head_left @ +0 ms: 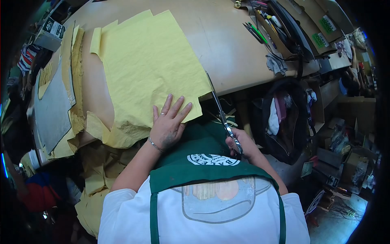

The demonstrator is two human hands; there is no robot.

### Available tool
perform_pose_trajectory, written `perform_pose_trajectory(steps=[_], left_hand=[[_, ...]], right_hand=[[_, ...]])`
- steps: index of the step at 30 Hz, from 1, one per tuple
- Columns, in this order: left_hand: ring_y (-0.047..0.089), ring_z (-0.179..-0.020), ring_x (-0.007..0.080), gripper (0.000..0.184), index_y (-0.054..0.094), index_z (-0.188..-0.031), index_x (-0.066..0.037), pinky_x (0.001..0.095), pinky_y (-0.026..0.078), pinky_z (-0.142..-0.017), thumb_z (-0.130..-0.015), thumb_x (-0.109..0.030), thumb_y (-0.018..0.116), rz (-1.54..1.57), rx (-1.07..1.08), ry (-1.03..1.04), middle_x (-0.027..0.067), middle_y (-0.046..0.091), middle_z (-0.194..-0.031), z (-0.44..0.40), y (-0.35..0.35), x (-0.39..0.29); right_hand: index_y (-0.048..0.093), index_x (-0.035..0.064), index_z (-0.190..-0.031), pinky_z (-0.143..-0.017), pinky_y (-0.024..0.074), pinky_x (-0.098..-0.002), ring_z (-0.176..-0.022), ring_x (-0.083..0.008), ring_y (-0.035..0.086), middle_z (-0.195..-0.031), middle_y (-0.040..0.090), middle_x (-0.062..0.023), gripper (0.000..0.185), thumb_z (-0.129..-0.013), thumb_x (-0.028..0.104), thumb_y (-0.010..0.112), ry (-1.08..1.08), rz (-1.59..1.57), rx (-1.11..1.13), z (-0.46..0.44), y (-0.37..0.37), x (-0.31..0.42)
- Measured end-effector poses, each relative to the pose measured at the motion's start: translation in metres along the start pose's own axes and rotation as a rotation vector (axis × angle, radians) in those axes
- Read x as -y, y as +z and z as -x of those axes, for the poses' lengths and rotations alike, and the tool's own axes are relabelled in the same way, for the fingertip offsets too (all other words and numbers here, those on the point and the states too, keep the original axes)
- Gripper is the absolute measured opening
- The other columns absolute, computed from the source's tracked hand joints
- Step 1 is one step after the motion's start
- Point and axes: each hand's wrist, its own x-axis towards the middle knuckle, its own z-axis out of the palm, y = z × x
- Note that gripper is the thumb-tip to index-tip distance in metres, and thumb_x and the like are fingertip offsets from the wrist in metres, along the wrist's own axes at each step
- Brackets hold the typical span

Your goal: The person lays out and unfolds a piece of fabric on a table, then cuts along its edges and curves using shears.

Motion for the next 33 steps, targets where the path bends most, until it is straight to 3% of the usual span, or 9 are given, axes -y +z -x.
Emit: perform_pose_trajectory(steps=[16,25,33], left_hand=[[0.016,-0.129,0.0327,0.059,0.038,-0.128,-0.023,0.0654,0.012,-0.093,-0.071,-0.010,0.048,-0.017,0.008,-0.004,0.0044,0.026,-0.138,0.000,0.001,0.000],[0.015,-0.129,0.0329,0.060,0.037,-0.128,-0.024,0.0656,0.016,-0.092,-0.071,-0.010,0.049,-0.017,0.055,0.026,0.0045,0.026,-0.138,0.006,-0.002,-0.006],[0.015,-0.129,0.0324,0.061,0.037,-0.128,-0.024,0.0658,0.020,-0.090,-0.070,-0.010,0.051,-0.003,0.079,0.057,0.0045,0.025,-0.138,0.013,-0.002,-0.010]], right_hand=[[0.051,0.0024,-0.068,-0.036,0.0377,-0.0198,-0.039,-0.0059,0.046,-0.054,0.048,0.0008,0.056,-0.066,0.057,0.062,0.058,-0.056,-0.070,0.008,0.007,-0.010],[0.047,0.0053,-0.071,-0.042,0.0415,-0.0208,-0.045,-0.0081,0.051,-0.054,0.047,0.0008,0.068,-0.060,0.072,0.052,0.019,-0.048,0.069,-0.002,-0.004,-0.004],[0.043,0.0074,-0.073,-0.043,0.0403,-0.0186,-0.046,-0.0066,0.049,-0.057,0.046,0.0008,0.066,-0.061,0.071,0.054,0.042,-0.044,0.050,-0.001,-0.001,0.005]])
